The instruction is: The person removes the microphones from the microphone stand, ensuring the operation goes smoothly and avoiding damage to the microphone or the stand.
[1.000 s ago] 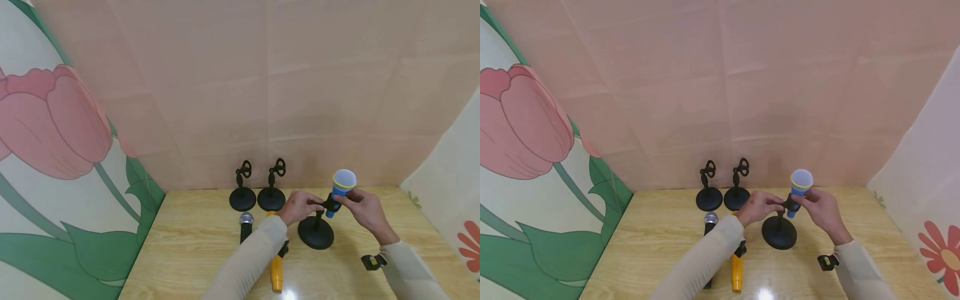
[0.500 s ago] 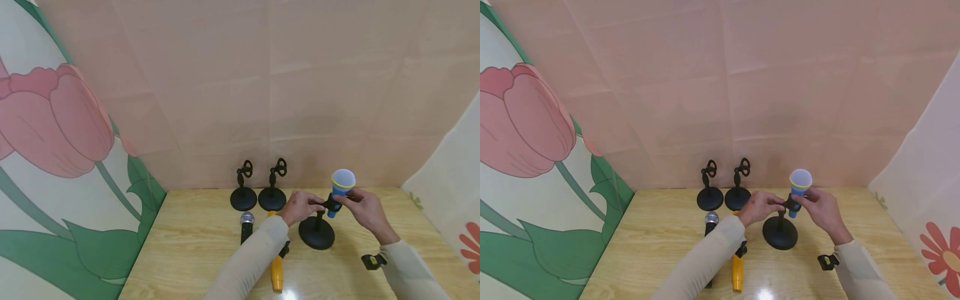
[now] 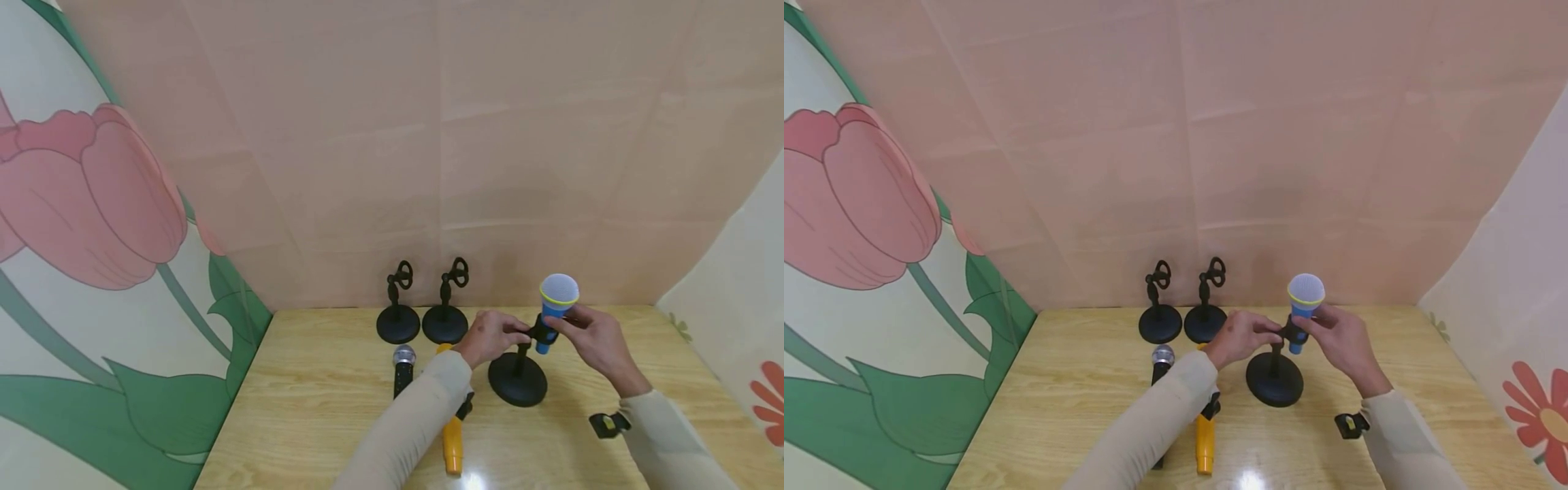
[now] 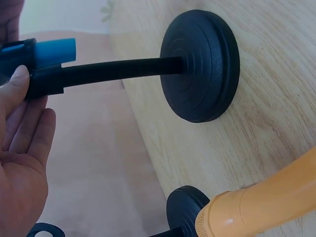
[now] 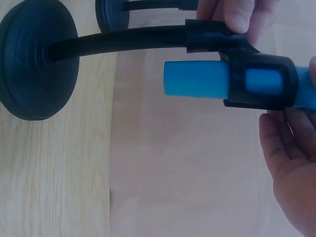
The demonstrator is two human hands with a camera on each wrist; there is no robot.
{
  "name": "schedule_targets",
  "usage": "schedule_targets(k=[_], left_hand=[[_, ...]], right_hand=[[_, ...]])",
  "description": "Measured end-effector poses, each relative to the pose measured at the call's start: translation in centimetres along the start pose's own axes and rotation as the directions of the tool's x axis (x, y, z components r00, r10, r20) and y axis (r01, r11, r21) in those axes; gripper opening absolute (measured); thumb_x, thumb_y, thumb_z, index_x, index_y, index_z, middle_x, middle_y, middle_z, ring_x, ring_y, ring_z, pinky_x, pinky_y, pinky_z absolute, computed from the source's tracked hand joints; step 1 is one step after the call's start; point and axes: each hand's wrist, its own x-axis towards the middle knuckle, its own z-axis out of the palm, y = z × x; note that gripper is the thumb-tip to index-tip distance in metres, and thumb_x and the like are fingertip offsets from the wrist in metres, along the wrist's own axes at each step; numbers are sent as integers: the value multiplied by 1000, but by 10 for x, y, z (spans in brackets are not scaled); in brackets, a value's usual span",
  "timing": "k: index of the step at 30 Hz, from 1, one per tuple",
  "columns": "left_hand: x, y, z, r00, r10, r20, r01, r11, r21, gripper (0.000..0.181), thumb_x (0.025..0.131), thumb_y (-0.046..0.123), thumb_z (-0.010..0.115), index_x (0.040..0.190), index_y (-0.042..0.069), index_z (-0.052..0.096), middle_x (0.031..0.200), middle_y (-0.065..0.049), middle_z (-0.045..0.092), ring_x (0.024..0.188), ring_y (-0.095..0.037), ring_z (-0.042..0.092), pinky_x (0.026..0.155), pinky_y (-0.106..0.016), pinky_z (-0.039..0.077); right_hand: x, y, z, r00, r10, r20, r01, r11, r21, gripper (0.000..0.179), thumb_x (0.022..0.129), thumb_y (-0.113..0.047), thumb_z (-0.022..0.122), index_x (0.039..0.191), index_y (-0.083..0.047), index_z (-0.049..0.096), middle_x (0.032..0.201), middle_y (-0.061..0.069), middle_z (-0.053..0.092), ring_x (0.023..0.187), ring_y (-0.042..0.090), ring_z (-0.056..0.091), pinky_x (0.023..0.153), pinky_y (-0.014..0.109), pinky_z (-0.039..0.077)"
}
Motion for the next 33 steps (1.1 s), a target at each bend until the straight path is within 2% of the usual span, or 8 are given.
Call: schedule_targets(k=[5,9,12,16,20,23,28,33], left_hand=[[-1,0,0,1000,13,-2,-13,1000,-2,20,88,26,74,107,22,79,94,18,74,85,9,63,74,-9,49],[-1,-1,0,1000,15,-2,-15,1000,-13,19,89,25,75,106,21,80,94,18,74,85,9,63,75,-9,50],[-1,-1,-1,1000,18,-1,-18,1000,-13,19,89,25,74,107,21,79,94,18,74,86,9,63,75,-9,50],[0,-1,-1,1000,27,-4,-27,1000,-9,19,88,24,75,106,20,80,94,17,74,85,10,63,74,-8,49],[1,-1,1,999,37,-10,-37,999,-4,19,88,24,75,106,20,80,94,17,74,84,11,63,73,-8,48],[1,-1,1,999,34,-11,-34,999,-6,18,88,24,75,106,21,80,94,17,74,83,11,63,72,-8,49],[1,-2,2,1000,26,-6,-26,1000,-3,18,89,25,75,106,21,80,94,18,74,84,11,62,73,-8,49],[1,-2,2,999,33,-4,-33,999,-1,19,89,25,75,106,21,80,94,17,74,83,11,62,73,-8,48]], right_hand=[[0,0,0,1000,5,15,-5,1000,-2,42,95,-31,71,119,3,69,109,24,71,85,-10,56,66,20,49],[1,0,1,1000,3,17,-3,1000,-7,44,95,-31,70,121,4,68,111,25,70,94,22,69,69,27,51],[2,0,1,1000,0,21,0,1000,-2,45,96,-31,69,122,5,67,113,26,69,103,44,65,70,31,51],[2,-2,0,1000,-2,20,2,1000,-5,45,96,-31,69,122,6,67,112,26,69,103,45,65,70,32,52],[2,-2,-1,1000,1,24,-1,1000,-6,46,97,-31,68,123,6,66,112,27,69,103,47,65,73,45,54],[2,-3,-2,1000,6,28,-6,1000,-3,47,97,-31,68,124,7,65,113,27,69,103,45,65,74,49,55],[3,-4,-3,1000,10,22,-10,1000,-13,47,96,-32,69,123,5,67,112,25,69,99,30,66,70,28,52],[4,-4,-4,1000,2,15,-2,1000,-16,45,96,-32,69,122,5,67,111,25,70,98,33,66,67,20,48]])
